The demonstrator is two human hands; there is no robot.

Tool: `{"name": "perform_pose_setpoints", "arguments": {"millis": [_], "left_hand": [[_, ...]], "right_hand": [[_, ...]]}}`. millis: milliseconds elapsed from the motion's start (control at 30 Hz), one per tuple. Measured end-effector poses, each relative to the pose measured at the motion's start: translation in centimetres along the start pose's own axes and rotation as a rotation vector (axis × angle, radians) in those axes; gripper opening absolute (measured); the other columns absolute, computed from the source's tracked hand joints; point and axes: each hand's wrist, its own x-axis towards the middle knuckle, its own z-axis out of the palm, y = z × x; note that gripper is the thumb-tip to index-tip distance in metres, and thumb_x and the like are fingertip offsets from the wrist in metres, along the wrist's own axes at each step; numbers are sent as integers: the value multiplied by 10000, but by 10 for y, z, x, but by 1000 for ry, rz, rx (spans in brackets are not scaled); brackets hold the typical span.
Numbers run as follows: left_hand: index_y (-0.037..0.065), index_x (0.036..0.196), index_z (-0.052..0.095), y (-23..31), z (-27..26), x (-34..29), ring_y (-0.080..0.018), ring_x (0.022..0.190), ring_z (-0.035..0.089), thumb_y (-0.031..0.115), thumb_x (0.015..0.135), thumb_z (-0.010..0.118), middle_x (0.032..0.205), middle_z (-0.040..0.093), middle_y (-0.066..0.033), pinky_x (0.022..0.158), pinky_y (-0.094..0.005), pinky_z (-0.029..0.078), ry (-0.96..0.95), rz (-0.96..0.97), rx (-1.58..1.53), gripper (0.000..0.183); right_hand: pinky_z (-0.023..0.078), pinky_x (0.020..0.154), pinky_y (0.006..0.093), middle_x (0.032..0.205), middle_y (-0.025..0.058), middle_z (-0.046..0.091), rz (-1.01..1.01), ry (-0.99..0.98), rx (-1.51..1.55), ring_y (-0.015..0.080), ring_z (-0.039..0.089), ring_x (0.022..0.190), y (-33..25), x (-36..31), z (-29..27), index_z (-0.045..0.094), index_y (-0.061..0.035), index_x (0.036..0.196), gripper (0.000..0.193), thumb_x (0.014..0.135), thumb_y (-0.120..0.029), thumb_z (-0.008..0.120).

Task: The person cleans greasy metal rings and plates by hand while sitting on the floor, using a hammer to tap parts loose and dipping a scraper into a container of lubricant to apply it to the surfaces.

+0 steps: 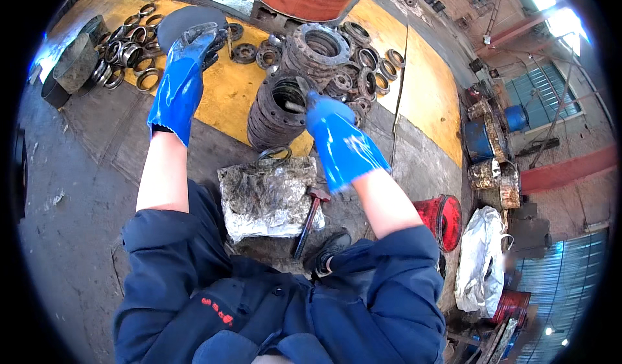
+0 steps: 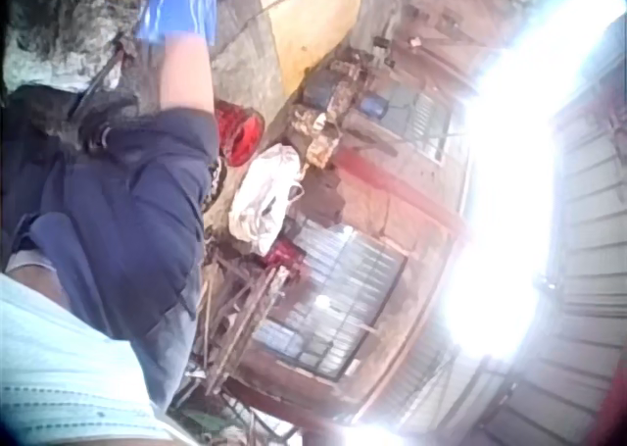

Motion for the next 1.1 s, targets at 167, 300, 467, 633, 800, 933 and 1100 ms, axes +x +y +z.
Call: {"name": "perform_pose_setpoints", "arguments": {"millis": [167, 300, 467, 633, 800, 933, 1100], "left_hand": [[1, 1191, 684, -5, 6, 0, -149, 988, 636, 221, 951, 660, 1077, 707, -75, 910, -295, 495, -36, -13, -1, 327], [-4, 1212, 668, -17, 21, -5, -154, 995, 638, 222, 949, 663, 1107, 697, -86, 914, -295, 498, -86, -1, -100, 347], [-8, 1237, 650, -24, 24, -9, -155, 1009, 639, 227, 951, 663, 1116, 694, -85, 920, -292, 497, -67, 10, -49, 370], [-6, 1239, 646, -17, 28, -11, -152, 1009, 643, 229, 957, 659, 1121, 696, -83, 914, -282, 502, -88, 52, 13, 367], [17, 1278, 635, -22, 29, -7, -162, 1085, 634, 258, 994, 580, 1229, 666, -73, 935, -305, 501, -97, -72, 46, 376], [7, 1234, 654, -20, 35, -7, -151, 1007, 646, 240, 958, 656, 1111, 702, -80, 913, -278, 504, -50, -79, -12, 361], [13, 1237, 663, -19, 34, -4, -148, 1007, 642, 254, 961, 647, 1110, 705, -69, 920, -282, 498, -17, -69, 82, 367]], "right_hand": [[548, 818, 524, 1132, 226, 691, -73, -101, -101, 427, 672, 1031, 23, -87, 18, 500, -207, 1402, 423, 988, -220, 417], [561, 821, 493, 1144, 198, 700, 100, -228, -108, 388, 684, 1041, 23, -89, 49, 477, -237, 1437, 431, 1021, -270, 374], [574, 814, 472, 1188, 168, 694, 68, -340, -222, 339, 695, 1055, 21, -62, 29, 404, -260, 1512, 550, 968, -208, 464], [572, 825, 471, 1246, 156, 671, -36, -257, -258, 353, 694, 1050, 55, -35, 32, 387, -268, 1528, 630, 922, -132, 492], [561, 832, 462, 1225, 170, 676, -54, -239, -189, 359, 688, 1049, 73, -20, 20, 420, -296, 1509, 627, 914, -104, 470], [561, 825, 457, 1207, 146, 685, -128, -170, -241, 359, 691, 1029, 100, -3, 29, 430, -340, 1496, 662, 890, -78, 480], [566, 806, 444, 1187, 134, 690, -321, -91, -323, 342, 697, 1016, 118, 13, 22, 418, -327, 1507, 638, 919, -84, 468]]}}
